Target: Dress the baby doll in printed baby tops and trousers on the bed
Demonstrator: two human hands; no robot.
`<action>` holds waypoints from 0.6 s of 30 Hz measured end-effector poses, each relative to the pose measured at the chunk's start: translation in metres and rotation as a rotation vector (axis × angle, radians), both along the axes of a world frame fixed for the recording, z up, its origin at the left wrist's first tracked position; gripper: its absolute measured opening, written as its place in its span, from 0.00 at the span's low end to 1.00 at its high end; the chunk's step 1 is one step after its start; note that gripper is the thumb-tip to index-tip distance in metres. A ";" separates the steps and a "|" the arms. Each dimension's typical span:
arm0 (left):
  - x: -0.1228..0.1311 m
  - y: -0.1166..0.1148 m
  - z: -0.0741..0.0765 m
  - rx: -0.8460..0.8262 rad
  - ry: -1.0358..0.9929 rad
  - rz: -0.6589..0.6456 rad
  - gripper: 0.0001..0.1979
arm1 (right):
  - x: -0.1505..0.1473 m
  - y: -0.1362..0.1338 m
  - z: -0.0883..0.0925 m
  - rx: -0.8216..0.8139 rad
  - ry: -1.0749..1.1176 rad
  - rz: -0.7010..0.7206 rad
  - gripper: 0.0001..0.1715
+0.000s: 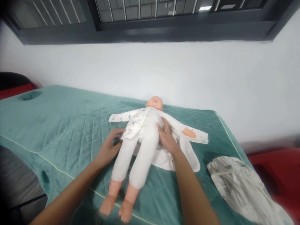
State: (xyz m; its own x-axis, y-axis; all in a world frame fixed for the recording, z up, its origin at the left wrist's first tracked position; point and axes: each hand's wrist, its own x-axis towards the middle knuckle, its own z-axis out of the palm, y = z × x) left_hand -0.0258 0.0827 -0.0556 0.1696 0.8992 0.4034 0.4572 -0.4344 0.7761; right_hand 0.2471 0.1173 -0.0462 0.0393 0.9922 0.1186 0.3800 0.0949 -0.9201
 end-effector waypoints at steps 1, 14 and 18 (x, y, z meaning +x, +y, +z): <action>0.000 0.000 -0.002 -0.042 -0.024 0.001 0.20 | 0.000 0.000 0.000 0.001 0.004 -0.003 0.43; 0.008 -0.004 -0.004 -0.108 -0.054 0.091 0.11 | -0.001 0.003 0.003 -0.036 0.048 -0.073 0.42; 0.015 -0.008 -0.005 0.104 0.040 0.147 0.10 | -0.003 0.002 0.006 -0.064 0.051 -0.081 0.47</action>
